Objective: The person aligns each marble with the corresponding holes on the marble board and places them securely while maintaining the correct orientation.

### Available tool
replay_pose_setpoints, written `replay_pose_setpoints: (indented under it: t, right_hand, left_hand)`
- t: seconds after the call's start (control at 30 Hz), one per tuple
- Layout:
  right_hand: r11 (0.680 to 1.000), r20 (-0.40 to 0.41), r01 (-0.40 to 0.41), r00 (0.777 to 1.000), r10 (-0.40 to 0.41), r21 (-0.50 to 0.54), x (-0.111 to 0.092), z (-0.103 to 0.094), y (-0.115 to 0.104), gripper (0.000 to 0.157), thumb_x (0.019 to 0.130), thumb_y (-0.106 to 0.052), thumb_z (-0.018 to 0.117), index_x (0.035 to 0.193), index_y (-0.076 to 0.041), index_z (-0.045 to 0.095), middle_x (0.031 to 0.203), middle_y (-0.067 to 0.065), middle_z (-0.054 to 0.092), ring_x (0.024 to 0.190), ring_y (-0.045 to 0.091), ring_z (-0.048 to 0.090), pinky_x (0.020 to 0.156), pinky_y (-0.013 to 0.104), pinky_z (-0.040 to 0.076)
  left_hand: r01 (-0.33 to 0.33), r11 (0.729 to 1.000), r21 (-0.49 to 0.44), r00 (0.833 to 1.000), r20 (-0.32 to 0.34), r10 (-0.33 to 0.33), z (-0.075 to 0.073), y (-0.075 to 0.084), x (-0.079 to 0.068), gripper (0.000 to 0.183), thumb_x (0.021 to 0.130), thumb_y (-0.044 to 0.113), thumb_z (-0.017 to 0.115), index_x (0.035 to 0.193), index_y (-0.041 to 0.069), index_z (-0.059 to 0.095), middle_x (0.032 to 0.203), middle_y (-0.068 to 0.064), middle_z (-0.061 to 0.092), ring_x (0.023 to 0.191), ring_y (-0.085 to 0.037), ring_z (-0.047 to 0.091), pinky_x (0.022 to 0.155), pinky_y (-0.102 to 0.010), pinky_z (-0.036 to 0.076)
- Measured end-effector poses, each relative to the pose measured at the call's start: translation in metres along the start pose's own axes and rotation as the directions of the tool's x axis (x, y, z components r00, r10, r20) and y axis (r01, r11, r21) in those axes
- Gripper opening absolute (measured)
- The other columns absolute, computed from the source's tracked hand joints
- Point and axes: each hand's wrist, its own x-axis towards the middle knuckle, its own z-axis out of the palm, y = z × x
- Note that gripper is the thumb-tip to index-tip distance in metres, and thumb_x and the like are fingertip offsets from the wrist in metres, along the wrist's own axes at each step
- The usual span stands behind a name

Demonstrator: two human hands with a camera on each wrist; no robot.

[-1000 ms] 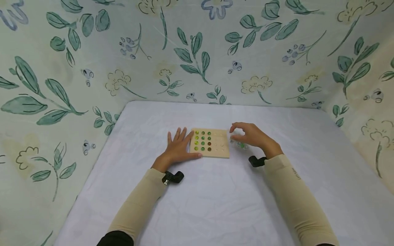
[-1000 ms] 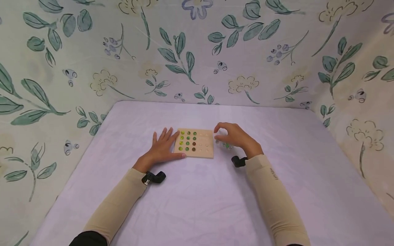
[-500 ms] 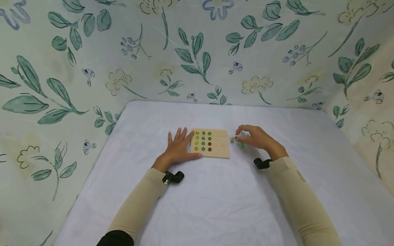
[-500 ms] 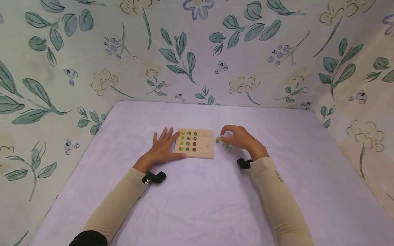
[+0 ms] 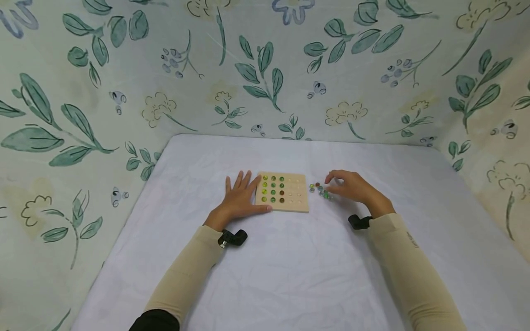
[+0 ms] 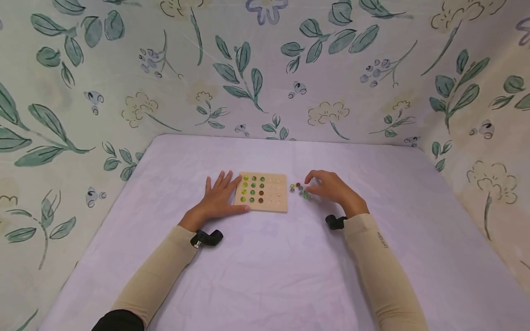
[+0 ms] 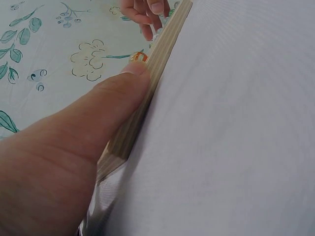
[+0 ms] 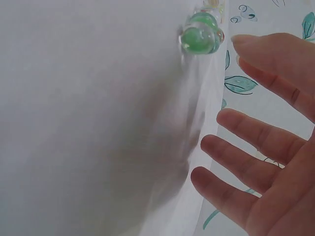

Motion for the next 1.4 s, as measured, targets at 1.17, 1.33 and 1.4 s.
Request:
replay_pose_setpoints:
  t: [1.17,1.33,1.4]
  right_hand:
    - [0.996,-0.002,0.011,1.0,-0.012,-0.092,0.001,0.012,0.003,0.01,0.089,-0.016,0.069,0.099,-0.015,0.068,0.122,0.013,0.061,0.112,0.032,0.05,0.101,0.057,0.037]
    - [0.994,-0.006,0.038,0.999,-0.039,-0.105,0.0,0.011,0.004,0.008,0.089,-0.015,0.07,0.097,-0.015,0.068,0.117,0.01,0.064,0.108,0.03,0.053,0.098,0.054,0.041]
    - [0.994,-0.005,0.036,0.999,-0.037,-0.107,0.001,0.012,0.004,0.008,0.089,-0.015,0.069,0.097,-0.015,0.068,0.117,0.01,0.064,0.107,0.03,0.053,0.097,0.053,0.041]
  left_hand:
    - [0.0,1.0,0.005,1.0,-0.001,0.0,0.0,0.0,0.0,0.112,0.07,0.083,0.055,0.156,0.024,0.014,0.162,-0.009,0.002,0.147,-0.029,-0.011,0.11,-0.058,-0.016]
    - [-0.001,1.0,0.003,1.0,-0.001,0.001,0.001,-0.001,0.0,0.113,0.07,0.083,0.055,0.156,0.024,0.014,0.162,-0.009,0.001,0.147,-0.029,-0.012,0.11,-0.058,-0.016]
    - [-0.001,1.0,0.004,1.0,0.0,0.001,0.001,-0.001,0.001,0.113,0.07,0.084,0.055,0.157,0.024,0.013,0.162,-0.009,0.001,0.147,-0.029,-0.012,0.11,-0.058,-0.016]
